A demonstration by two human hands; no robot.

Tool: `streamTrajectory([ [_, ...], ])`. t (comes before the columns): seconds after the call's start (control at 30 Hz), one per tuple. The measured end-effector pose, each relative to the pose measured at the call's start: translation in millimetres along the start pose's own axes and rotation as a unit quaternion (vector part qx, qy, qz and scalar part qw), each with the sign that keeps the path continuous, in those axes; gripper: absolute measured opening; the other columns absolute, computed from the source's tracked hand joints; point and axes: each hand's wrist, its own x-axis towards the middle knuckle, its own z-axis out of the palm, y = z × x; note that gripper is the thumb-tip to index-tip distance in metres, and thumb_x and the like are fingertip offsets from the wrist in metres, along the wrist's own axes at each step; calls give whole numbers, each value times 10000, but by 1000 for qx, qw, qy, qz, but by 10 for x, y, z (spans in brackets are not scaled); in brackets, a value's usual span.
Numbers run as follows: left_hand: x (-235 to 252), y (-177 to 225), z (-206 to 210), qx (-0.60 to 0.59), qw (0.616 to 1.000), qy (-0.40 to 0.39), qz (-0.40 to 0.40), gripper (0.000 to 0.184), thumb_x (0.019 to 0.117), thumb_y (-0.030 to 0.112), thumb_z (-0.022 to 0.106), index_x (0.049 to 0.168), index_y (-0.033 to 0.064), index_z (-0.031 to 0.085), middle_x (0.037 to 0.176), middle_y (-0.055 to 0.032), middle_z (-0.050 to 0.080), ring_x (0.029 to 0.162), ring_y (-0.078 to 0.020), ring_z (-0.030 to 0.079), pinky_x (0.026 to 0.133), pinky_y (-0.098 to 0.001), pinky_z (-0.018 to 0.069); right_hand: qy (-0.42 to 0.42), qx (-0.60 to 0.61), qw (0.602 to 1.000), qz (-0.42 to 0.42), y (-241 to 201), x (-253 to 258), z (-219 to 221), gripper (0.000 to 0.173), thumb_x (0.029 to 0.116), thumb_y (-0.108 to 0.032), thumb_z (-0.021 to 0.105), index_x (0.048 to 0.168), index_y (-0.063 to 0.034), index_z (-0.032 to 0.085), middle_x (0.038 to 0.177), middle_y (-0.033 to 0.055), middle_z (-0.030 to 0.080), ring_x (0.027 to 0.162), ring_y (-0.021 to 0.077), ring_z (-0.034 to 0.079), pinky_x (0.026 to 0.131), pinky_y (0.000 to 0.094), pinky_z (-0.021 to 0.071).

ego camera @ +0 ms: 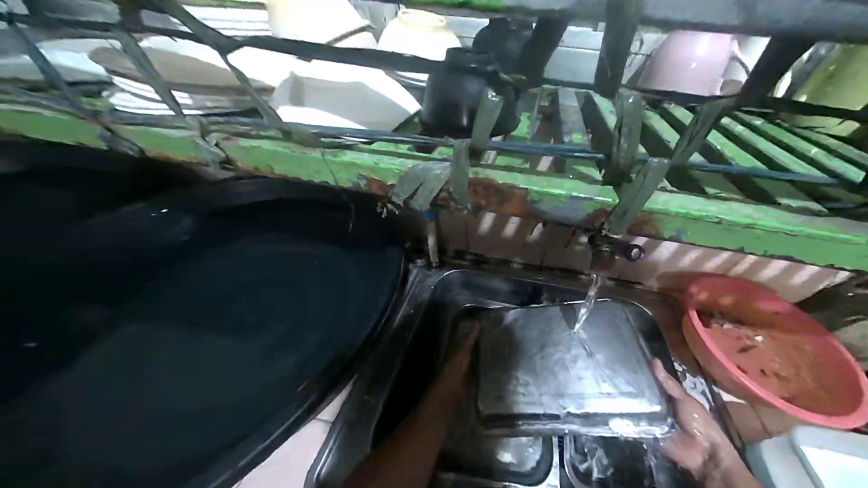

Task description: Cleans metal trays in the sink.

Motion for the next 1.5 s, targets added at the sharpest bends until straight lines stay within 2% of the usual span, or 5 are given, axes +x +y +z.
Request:
streamTrajectory([
  [0.17,261,101,845,261,959,-21,111,487,1097,348,435,1420,-4,531,1293,-203,633,1198,-274,615,1038,-443,498,5,0,989,-148,51,-304,49,370,1074,-303,441,1410,-153,404,1081,46,725,969,165,732,799,407,644],
  [0.4,-440,586,2123,444,835,-202,254,541,1103,381,349,1601,174,376,1683,-38,295,1579,-237,176,1276,-552,72,36,3,979,-202,207,-362,71,316,1093,-255,381,1386,-139,401,1036,-2,731,945,101,730,819,353,639],
  [1.13,-337,242,1234,460,864,-86,185,510,1102,286,356,1564,79,421,1659,-120,327,1561,-273,234,1277,-479,152,36,6,975,-221,221,-528,102,233,1093,-195,378,1301,-143,468,1021,-38,730,955,63,719,841,310,630],
  [1.33,-307,1169,1800,305,936,-137,110,250,1054,119,535,1204,-45,649,1181,-241,665,1111,-330,645,993,-483,499,52,27,980,-193,432,-516,57,218,1102,-194,338,1267,-134,466,987,-30,730,922,75,728,825,319,633],
  [1.5,-234,1293,1929,155,953,-261,-1,140,1042,168,502,975,72,579,651,22,467,467,-46,391,426,-182,329,36,51,979,-194,371,-575,-119,223,1092,-240,385,1280,-149,464,1004,-10,732,928,97,731,817,350,637],
])
